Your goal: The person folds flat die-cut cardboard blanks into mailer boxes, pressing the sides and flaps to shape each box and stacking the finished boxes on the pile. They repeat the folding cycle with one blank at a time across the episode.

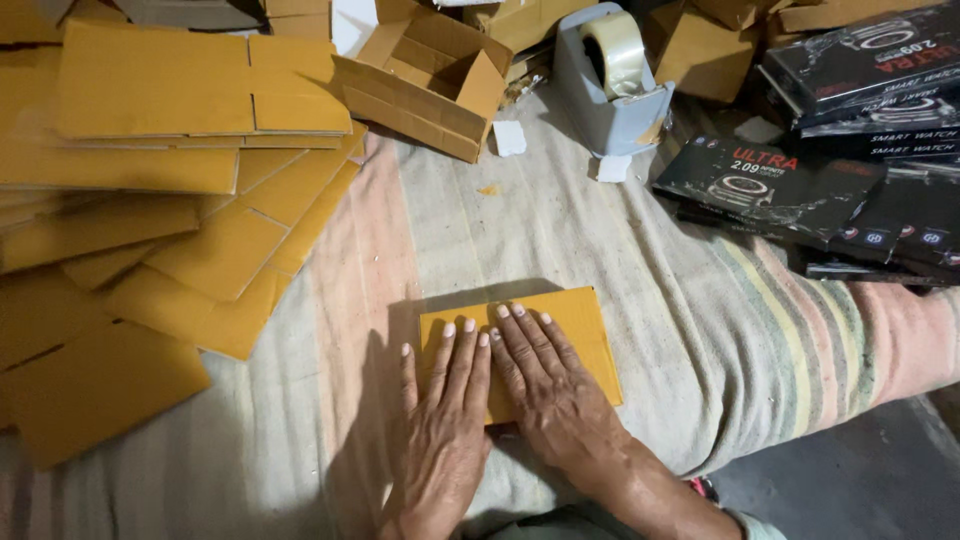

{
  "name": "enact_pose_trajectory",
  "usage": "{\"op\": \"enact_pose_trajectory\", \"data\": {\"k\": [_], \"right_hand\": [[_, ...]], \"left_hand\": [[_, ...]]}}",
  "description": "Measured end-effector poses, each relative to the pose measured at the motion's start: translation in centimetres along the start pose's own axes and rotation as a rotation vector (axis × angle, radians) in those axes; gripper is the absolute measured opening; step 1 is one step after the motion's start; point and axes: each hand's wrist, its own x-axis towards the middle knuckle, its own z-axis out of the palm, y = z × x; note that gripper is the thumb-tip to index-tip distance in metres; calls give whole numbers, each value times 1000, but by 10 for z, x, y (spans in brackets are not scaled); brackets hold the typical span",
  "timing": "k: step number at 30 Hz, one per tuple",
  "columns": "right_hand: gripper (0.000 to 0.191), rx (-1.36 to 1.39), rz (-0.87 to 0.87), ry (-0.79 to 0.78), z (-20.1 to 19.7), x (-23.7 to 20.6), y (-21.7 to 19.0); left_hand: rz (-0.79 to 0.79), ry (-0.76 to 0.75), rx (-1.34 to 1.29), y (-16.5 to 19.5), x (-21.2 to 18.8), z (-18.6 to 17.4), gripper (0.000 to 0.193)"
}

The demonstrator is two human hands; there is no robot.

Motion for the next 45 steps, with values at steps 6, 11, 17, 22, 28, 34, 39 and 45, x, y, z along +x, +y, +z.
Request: {"op": "enact_pose_trajectory", "data": {"k": [6, 11, 17, 22, 28, 34, 39, 45], "right_hand": [[77, 43, 0, 14, -9, -14, 21], [76, 14, 117, 3, -27, -38, 41], [76, -141, 156, -44, -2, -15, 17], [72, 39, 42, 78, 1, -6, -4], [68, -54, 25, -40, -7, -16, 15], [73, -57, 161, -68, -30, -37, 35], [77, 71, 131, 120, -24, -18, 13], [63, 114, 141, 91, -9, -6, 8]], "left_hand": [[1, 66, -202, -14, -13, 9, 102], [-59, 1, -124, -27, -22, 4, 101], [11, 68, -246, -6, -6, -1, 101], [51, 43, -120, 0, -3, -3, 102], [43, 110, -229, -11, -11, 7, 96], [5, 141, -214, -26, -23, 11, 92], [35, 247, -200, -13, -7, 19, 72], [-9, 286, -160, -6, 7, 25, 56]]}}
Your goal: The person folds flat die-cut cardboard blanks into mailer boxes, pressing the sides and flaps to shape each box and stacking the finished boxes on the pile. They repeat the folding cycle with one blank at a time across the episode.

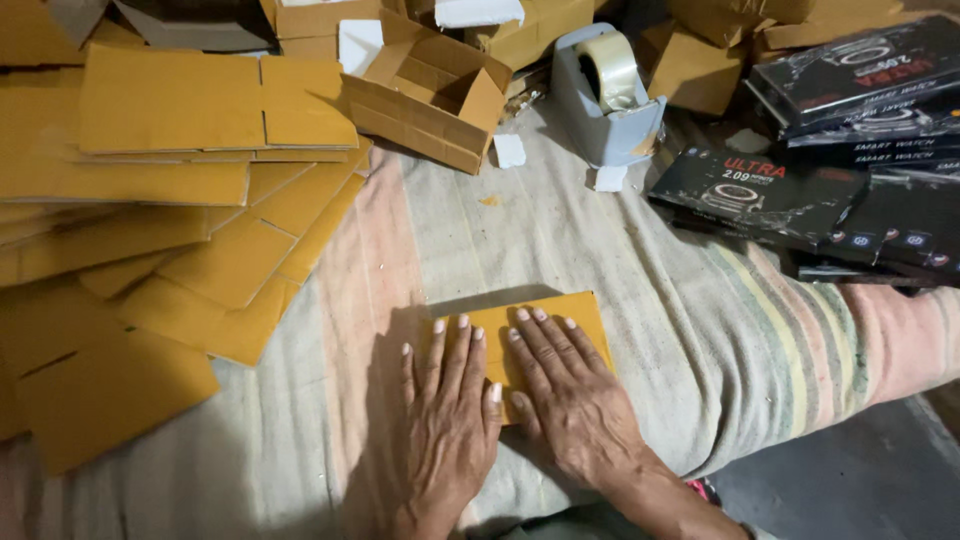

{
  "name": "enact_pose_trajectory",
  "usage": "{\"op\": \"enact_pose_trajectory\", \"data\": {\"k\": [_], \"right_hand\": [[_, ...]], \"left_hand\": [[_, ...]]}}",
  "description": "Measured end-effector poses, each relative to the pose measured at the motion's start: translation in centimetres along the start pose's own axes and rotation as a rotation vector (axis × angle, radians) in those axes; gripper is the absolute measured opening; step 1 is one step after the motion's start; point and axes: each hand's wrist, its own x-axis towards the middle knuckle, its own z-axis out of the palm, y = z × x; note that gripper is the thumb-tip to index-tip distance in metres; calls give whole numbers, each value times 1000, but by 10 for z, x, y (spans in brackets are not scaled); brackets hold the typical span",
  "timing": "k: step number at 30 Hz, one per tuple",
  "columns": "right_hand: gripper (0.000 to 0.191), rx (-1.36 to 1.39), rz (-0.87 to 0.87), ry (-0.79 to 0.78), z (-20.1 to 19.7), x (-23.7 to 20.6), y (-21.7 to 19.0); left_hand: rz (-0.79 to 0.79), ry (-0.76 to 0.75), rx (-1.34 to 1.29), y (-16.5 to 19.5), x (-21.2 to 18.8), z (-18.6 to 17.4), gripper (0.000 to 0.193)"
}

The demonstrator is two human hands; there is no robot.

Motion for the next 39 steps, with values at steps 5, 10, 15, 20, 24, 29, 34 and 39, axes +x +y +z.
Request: {"op": "enact_pose_trajectory", "data": {"k": [5, 10, 15, 20, 24, 29, 34, 39], "right_hand": [[67, -24, 122, 86, -8, -11, 19], [68, -114, 158, 31, 1, -2, 17], [62, -71, 70, 11, 16, 41, 10], [33, 57, 170, -294, 10, 72, 16], [27, -13, 187, -65, 5, 73, 18], [25, -85, 297, 86, 8, 68, 19], [29, 37, -36, 98, 9, 64, 21], [24, 110, 12, 92, 7, 69, 20]], "left_hand": [[-48, -33, 56, -19, -12, -15, 62], [-83, -20, 47, -13, -2, -8, 66], [-60, 1, -13, -1, 37, 15, 59], [-212, -183, -123, -15, 68, 23, 30], [-194, -18, -115, -19, 75, 19, 34], [-292, -119, -88, -19, 69, 19, 36], [36, 78, -58, -24, 66, 29, 19], [25, 42, -102, -25, 63, 30, 19]]}}
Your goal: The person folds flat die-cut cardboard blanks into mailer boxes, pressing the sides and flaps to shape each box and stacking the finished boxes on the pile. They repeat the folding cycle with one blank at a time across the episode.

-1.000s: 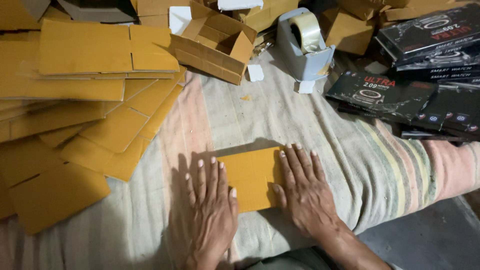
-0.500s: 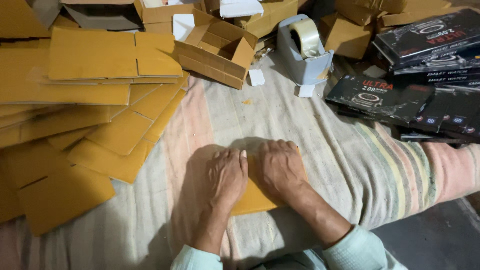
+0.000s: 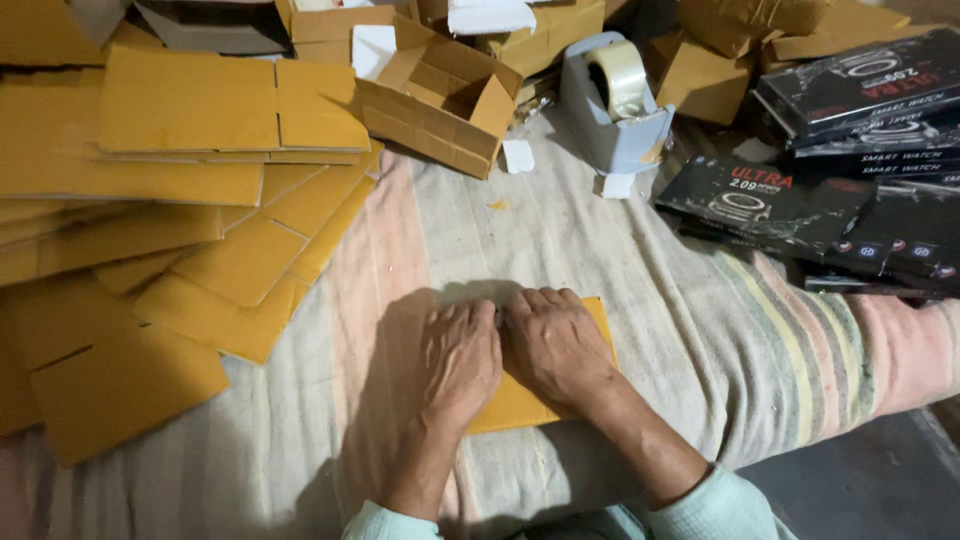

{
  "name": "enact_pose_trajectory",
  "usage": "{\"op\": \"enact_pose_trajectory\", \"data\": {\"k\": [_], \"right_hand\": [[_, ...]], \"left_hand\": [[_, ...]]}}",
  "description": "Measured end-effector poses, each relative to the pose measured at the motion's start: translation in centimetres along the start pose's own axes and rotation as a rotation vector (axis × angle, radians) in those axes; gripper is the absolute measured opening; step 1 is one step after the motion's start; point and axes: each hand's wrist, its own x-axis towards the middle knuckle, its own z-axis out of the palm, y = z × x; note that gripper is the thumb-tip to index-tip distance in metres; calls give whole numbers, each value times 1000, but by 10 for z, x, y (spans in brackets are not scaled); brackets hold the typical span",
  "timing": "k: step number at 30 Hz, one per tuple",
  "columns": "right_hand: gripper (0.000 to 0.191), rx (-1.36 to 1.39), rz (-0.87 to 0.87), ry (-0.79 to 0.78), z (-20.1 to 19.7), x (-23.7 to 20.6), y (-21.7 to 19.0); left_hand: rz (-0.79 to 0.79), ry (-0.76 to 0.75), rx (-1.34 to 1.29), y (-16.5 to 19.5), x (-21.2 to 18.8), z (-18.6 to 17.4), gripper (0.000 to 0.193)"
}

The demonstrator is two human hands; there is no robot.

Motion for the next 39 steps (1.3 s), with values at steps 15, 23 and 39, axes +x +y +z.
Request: {"op": "enact_pose_trajectory", "data": {"k": [15, 23, 39], "right_hand": [[26, 82, -34, -35, -3, 1, -4], [36, -241, 318, -233, -2, 5, -8], [22, -223, 282, -14, 2, 0, -3]], "left_hand": [[-71, -54, -77, -1, -2, -2, 12], [-249, -100, -47, 5, 3, -6, 30], [-176, -53, -63, 8, 2, -13, 25]]}}
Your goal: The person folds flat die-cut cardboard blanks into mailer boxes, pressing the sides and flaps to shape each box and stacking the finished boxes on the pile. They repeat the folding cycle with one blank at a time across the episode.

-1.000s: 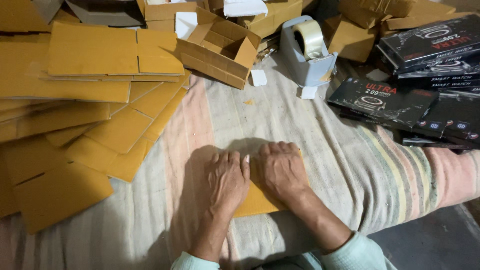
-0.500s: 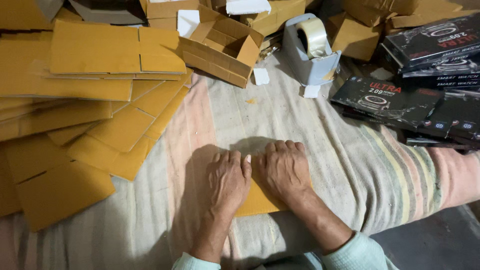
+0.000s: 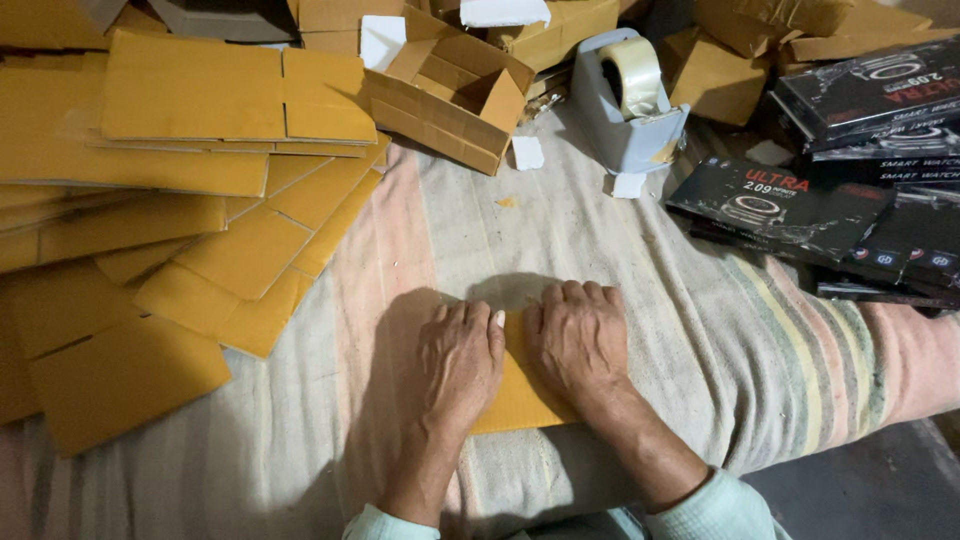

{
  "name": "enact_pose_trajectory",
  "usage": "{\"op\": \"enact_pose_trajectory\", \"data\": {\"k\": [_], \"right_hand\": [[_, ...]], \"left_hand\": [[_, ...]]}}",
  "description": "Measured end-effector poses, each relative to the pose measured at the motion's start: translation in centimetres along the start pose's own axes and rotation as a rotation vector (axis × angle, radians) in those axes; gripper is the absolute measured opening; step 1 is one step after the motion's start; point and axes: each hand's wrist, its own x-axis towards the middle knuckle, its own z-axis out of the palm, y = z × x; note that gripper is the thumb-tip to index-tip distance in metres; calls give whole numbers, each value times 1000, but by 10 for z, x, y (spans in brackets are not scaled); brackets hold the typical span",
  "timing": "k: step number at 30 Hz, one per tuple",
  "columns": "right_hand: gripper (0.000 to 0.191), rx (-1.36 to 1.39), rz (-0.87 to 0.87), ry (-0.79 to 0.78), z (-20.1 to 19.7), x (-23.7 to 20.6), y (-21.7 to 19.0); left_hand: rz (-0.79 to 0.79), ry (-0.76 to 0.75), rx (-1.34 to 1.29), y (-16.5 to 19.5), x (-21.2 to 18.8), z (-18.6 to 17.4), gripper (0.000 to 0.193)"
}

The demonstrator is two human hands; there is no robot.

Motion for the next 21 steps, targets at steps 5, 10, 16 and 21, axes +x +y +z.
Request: {"op": "enact_pose_trajectory", "data": {"k": [5, 10, 16, 21], "right_hand": [[20, 15, -146, 47, -3, -2, 4], [23, 297, -400, 62, -6, -3, 3], [18, 37, -108, -59, -2, 0, 5], [14, 35, -101, 124, -1, -4, 11]], "left_hand": [[-26, -16, -13, -1, -5, 1, 27], [112, 38, 38, -12, -7, 9, 20], [-90, -101, 42, -14, 1, 13, 30], [-236, -148, 227, -4, 3, 1, 34]]}}
